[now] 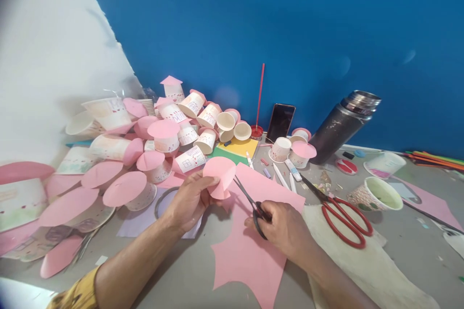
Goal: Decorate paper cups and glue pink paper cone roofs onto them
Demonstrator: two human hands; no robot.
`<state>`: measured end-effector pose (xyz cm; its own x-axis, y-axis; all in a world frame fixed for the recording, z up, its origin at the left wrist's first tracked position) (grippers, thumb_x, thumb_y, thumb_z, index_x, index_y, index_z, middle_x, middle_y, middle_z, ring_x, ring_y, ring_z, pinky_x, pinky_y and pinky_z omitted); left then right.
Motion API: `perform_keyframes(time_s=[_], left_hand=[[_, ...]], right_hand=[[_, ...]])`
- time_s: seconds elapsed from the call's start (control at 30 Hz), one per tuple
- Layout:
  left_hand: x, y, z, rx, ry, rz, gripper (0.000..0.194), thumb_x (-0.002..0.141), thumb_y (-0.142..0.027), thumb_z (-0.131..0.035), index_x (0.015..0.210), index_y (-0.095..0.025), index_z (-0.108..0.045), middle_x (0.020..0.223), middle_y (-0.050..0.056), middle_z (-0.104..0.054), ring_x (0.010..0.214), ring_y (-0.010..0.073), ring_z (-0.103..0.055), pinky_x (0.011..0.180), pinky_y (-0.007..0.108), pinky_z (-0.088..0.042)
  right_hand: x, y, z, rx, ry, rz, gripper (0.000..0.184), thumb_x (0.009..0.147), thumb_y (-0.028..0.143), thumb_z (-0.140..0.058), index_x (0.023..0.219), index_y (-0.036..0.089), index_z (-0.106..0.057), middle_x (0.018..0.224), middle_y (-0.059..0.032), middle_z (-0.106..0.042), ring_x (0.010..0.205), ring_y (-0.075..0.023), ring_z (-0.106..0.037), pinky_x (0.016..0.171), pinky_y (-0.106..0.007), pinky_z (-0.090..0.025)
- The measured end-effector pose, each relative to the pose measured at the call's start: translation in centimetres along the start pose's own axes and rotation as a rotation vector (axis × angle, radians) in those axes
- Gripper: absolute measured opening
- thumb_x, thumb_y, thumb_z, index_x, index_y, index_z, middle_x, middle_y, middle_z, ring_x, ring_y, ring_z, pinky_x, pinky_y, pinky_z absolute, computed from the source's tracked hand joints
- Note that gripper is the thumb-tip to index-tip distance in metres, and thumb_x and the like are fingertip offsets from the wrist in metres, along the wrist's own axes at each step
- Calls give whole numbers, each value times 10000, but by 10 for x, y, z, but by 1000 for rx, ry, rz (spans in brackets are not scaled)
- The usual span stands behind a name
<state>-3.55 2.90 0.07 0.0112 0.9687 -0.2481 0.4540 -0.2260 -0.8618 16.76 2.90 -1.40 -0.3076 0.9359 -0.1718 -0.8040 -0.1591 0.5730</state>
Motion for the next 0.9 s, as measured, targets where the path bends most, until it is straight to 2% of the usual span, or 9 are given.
perform_keyframes(time_s=[0.07,0.17,0.23,0.3,0.4,0.5,0.63,0.8,0.9], left_hand=[[-3,6,-5,20,73,34,208,684,-282,-765,802,-118,-714,661,54,-682,596,161,-618,575,278,-502],[-9,20,-15,86,201,100,204,672,-270,-797,791,-111,-751,727,76,-712,699,183,-644,685,300,-500],[-14,32,-23,126,300,149,247,661,-295,-828,805,-103,-769,776,98,-730,742,202,-649,726,321,-492],[-16,42,-28,143,343,173,287,649,-331,-857,793,-98,-770,787,108,-732,757,215,-647,750,341,-488],[-14,52,-27,115,290,187,309,638,-362,-875,743,-99,-752,720,91,-701,695,203,-620,722,356,-486],[-12,55,-24,99,240,179,305,650,-367,-867,732,-100,-744,688,79,-682,644,189,-600,677,353,-480],[-12,52,-22,205,199,129,283,671,-365,-835,693,-97,-746,666,72,-670,627,175,-582,625,318,-453],[-12,47,-23,346,155,61,226,662,-325,-798,614,-116,-722,595,27,-607,586,132,-512,573,272,-398],[-11,46,-22,367,117,57,209,663,-316,-776,613,-119,-726,573,12,-577,559,115,-476,542,260,-367]], right_hand=[[1,0,0,-96,-53,5,381,828,430,-599,590,223,-385,548,30,-471,544,-128,-335,527,-270,-236],[-1,3,-1,-155,-56,15,238,820,311,-563,615,217,-487,586,5,-577,552,-141,-430,537,-268,-254],[-3,5,-2,-147,-41,47,165,801,277,-566,649,211,-560,640,-19,-651,575,-153,-492,548,-268,-269],[-4,6,-3,-76,-20,91,163,809,296,-574,676,206,-602,677,-31,-690,596,-164,-535,557,-267,-291],[-4,4,-4,54,-15,100,162,799,276,-570,659,199,-596,655,-18,-676,612,-173,-570,556,-260,-318],[-2,0,-3,104,-84,90,153,778,283,-603,652,199,-576,628,-8,-642,610,-179,-574,543,-258,-325],[-4,5,2,109,-213,248,152,841,325,-612,766,195,-636,760,-43,-704,698,-197,-614,630,-275,-402],[-1,8,3,104,-25,265,147,862,273,-601,744,192,-632,727,-25,-702,660,-175,-613,600,-260,-385],[0,8,4,83,-30,274,106,856,263,-613,794,195,-664,801,-43,-735,713,-192,-636,629,-269,-397]])
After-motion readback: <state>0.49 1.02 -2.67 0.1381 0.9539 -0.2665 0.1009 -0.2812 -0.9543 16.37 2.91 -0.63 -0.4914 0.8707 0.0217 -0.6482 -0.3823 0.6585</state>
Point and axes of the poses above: each hand's wrist, its own x-axis towards the middle knuckle, its own z-axis out of the back of the hand, y = z × x, the point moved 5 cm from there along x, towards the middle knuckle
